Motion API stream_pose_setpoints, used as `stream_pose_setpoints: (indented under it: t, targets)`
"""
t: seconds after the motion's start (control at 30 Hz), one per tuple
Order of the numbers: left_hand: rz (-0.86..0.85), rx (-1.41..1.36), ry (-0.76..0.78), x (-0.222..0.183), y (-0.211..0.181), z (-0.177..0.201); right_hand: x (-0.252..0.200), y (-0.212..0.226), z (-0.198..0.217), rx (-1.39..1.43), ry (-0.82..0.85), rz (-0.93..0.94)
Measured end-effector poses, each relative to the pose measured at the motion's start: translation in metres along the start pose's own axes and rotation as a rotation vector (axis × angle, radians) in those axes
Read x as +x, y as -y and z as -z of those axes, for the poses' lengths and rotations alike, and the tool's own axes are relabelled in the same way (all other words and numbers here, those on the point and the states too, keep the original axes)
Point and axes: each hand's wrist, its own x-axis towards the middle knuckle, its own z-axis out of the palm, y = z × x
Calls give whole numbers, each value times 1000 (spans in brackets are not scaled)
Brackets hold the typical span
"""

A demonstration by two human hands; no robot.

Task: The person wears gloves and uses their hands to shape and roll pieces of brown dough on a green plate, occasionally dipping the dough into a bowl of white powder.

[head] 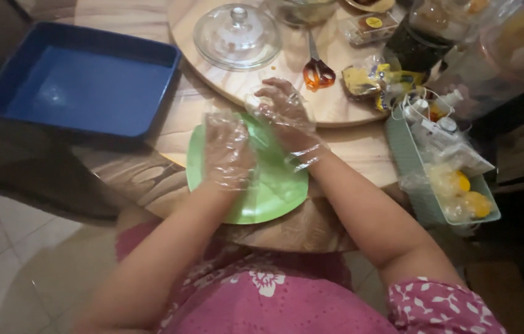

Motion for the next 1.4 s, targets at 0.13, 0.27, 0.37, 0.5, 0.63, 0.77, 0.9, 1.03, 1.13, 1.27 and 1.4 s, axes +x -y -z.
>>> stream_pose_setpoints:
  t: [0.13,0.27,0.37,0.5,0.63,0.77,0.9,1.03,1.13,1.27,1.4]
  targets:
    - [-107,127,-44,-1,2,-18,4,10,4,-87,5,26]
    - [-239,275,-63,-3,-4,-11,4,-10,16,147,-16,-22]
    - [-337,383,-79,-4,-6,-7,1,-25,13,152,-53,4]
    - [-320,594,159,10,-8,-62,0,-12,10,131,-42,-16]
    - [-60,993,61,-10,-43,-3,1,-9,7,-92,-83,72]
    - [975,-799,-37,30,-56,-77,5,-12,10,265,-79,-75]
    - [434,-231,-134,29,-33,-74,1,-2,12,279,-44,-97]
    - [-448,317,-232,22,4,-5,-1,9,16,-634,14,344]
    - [-385,42,-505,23,50,34,1,33,7,-1052,96,514]
    - [-271,-134,-633,20,79,64,-2,43,3,-1141,81,494]
    - [23,-58,-135,30,26,61,-1,43,2,-1074,102,498]
